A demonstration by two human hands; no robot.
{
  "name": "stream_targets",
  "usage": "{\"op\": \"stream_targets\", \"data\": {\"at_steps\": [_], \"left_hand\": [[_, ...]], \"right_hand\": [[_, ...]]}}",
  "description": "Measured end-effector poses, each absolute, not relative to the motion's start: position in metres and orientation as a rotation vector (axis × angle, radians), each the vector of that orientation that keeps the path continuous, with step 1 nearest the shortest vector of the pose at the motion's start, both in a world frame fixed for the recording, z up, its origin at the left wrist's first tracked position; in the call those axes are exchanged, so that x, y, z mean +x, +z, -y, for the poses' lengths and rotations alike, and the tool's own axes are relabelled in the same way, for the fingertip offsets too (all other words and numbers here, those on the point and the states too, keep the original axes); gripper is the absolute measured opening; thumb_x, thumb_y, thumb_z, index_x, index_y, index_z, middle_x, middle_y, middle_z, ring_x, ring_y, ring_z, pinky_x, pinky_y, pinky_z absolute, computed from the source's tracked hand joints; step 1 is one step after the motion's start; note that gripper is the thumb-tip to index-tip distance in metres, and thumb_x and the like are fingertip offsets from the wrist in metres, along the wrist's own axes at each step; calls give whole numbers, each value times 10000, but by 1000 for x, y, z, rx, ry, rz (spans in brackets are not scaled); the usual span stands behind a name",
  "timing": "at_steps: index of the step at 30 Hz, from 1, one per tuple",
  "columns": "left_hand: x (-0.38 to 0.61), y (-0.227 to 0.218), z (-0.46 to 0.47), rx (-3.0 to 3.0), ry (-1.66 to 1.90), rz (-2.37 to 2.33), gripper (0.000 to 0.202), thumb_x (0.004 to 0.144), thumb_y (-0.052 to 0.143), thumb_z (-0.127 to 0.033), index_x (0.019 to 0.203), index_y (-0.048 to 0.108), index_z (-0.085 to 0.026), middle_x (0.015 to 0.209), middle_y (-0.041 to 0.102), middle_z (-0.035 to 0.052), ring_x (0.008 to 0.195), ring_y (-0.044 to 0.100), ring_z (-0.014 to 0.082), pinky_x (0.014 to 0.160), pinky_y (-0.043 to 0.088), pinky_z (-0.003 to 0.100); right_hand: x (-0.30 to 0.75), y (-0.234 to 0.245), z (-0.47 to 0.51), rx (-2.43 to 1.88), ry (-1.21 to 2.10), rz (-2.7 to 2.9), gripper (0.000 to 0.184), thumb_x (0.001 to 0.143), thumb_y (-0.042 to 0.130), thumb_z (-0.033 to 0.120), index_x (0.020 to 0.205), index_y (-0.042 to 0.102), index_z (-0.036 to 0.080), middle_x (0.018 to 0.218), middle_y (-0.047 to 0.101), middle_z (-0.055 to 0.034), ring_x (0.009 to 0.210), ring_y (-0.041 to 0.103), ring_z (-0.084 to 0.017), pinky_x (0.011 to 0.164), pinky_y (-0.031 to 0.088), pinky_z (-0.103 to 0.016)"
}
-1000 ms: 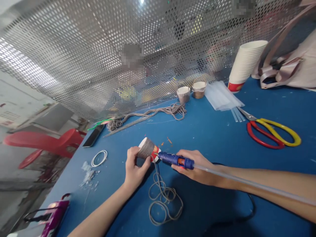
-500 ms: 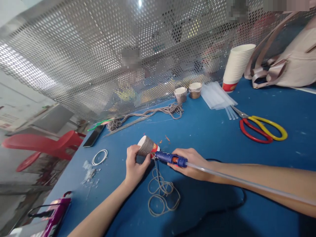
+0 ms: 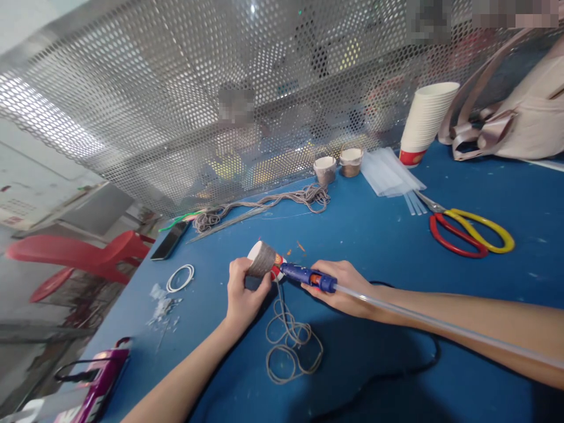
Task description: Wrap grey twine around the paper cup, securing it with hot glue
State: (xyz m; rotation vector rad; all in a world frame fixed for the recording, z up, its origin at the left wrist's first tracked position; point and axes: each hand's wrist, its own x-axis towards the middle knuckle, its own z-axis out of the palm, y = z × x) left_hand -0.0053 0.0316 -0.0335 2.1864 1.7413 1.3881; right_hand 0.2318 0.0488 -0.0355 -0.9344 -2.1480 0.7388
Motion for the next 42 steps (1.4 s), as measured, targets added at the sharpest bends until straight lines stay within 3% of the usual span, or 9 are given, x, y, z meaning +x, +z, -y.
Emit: {"op": "stream_targets", "data": {"at_steps": [32, 42], "left_hand": [[-10, -34, -31, 2188, 1501, -1543, 164, 733, 643, -235, 829, 512, -211, 791, 529, 12, 750, 500, 169, 674, 439, 317], [-11, -34, -31, 2279, 1516, -1478, 167, 739, 640, -184, 849, 518, -214, 803, 532, 9, 757, 499, 168, 674, 431, 311]], "right_hand": [[235, -23, -48, -1006, 840, 2067, 217, 821, 582, 365, 701, 544, 188, 602, 577, 8, 507, 478, -105, 515, 325, -213], [235, -24, -48, -1018, 857, 2068, 222, 821, 589, 380, 722, 563, 183, 631, 604, -1, 531, 503, -110, 529, 333, -215]]}}
